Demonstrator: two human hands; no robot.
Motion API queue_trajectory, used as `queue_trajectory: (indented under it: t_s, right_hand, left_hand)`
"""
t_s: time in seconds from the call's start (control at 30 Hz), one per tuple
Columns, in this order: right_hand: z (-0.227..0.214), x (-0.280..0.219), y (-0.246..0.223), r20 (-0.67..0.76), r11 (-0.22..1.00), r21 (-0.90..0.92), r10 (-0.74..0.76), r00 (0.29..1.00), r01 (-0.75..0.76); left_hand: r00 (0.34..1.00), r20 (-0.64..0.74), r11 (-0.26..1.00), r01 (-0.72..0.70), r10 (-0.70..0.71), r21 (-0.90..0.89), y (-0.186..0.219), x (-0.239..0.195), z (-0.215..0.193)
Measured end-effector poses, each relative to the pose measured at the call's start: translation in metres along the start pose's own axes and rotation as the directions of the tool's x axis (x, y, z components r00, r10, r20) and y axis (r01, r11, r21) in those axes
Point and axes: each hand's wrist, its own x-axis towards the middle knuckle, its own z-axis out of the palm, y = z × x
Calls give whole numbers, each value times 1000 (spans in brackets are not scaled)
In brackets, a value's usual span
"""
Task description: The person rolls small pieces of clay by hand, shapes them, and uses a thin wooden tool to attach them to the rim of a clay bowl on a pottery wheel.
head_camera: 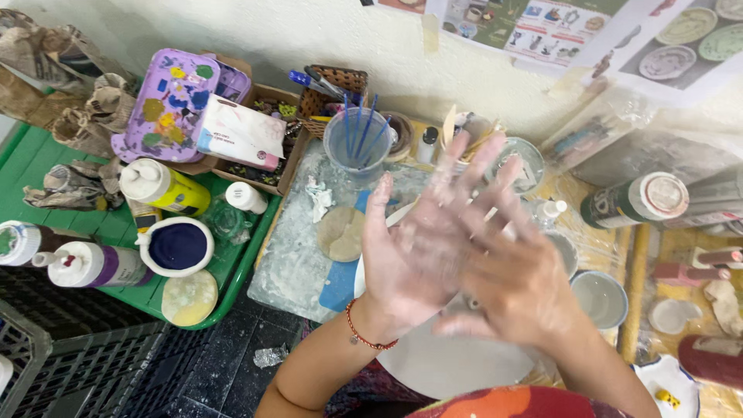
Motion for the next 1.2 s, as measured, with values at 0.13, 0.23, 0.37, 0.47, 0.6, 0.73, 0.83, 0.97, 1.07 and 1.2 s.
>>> queue_trajectory:
  t_s: [0.13,0.23,0.37,0.47,0.6,0.73,0.83,0.97,1.07,1.2]
  right_hand:
    - [-7,-7,-14,-11,998,-57,31,999,-32]
    - [-2,-11,-19,-9,999,52,-10,1000,11]
    - [10,-16,-22,-47,986,-111,117,992,-121]
    - [11,-16,-37,-117,976,-147,144,983,-161]
    - [15,-20,-64,-142,991,-3,132,981,-133]
    - [17,-23,-67,-145,986,-65,142,979,-153]
    - [20,-29,-80,-172,977,-106,166,971,-186]
    - [22,-36,-103,-155,995,37,98,983,-93]
    - [26,-29,-102,-190,991,-48,113,975,-125]
    - [20,-27,-127,-212,987,-121,77,974,-104]
  left_hand:
    - [996,-34,996,-88,88,8,3,1,-2]
    - [989,-29,989,-143,144,36,-4,-2,-3]
    - [998,-52,999,-30,28,-21,-21,-9,-3]
    - [997,-75,999,-13,9,-51,-16,-13,-2]
    - [987,41,943,-134,153,-305,-5,-21,-5]
    - [997,27,996,-73,75,-56,-14,-39,3]
    - [993,11,993,-120,120,-12,-6,-51,7]
    - [985,122,967,-90,122,-239,-7,-64,12]
    - [993,80,994,-84,89,-63,-10,-78,19]
    - [983,51,983,-178,176,39,5,-95,28]
